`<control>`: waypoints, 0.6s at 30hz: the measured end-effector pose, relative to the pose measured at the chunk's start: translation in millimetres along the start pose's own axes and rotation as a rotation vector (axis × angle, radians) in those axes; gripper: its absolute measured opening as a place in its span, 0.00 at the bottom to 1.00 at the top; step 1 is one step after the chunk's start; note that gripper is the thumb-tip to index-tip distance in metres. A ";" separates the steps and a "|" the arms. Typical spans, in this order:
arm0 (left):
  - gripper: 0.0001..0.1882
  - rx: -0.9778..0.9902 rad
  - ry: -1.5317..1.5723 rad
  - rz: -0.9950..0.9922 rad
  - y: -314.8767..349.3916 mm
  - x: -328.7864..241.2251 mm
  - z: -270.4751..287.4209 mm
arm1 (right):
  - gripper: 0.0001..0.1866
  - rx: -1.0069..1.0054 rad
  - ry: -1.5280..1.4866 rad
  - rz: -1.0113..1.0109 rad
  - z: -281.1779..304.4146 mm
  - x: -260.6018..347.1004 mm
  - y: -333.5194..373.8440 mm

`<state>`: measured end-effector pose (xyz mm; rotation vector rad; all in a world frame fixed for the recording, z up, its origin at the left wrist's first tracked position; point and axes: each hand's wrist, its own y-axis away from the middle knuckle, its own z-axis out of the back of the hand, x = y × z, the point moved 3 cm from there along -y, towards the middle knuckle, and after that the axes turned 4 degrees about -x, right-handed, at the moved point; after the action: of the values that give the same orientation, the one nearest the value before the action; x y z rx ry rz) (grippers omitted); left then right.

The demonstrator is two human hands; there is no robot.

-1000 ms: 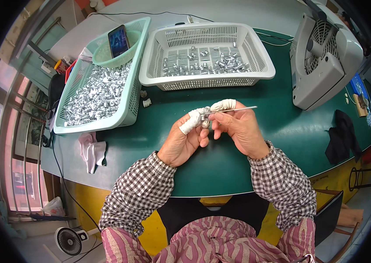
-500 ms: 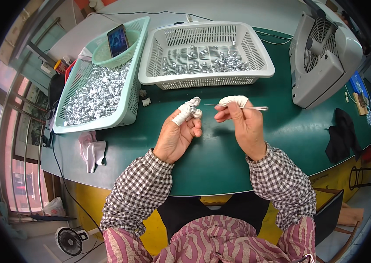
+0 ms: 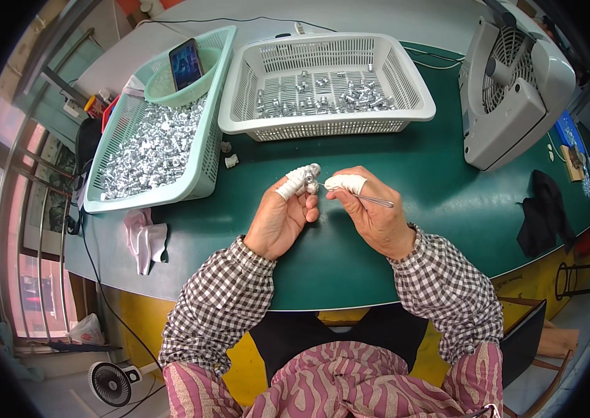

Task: Inspecting and cleaning small metal components using a specialized tool at a factory workstation.

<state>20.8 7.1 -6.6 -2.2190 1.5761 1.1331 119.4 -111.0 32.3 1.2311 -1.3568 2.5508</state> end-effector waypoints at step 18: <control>0.11 -0.012 -0.130 0.052 5.6 2.1 -9.9 | 0.10 -0.016 -0.025 -0.107 3.9 -5.4 -0.9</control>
<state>20.9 -2.2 0.3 -2.0762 1.5861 1.2763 126.0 -111.4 30.7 1.2996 -1.2757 2.4563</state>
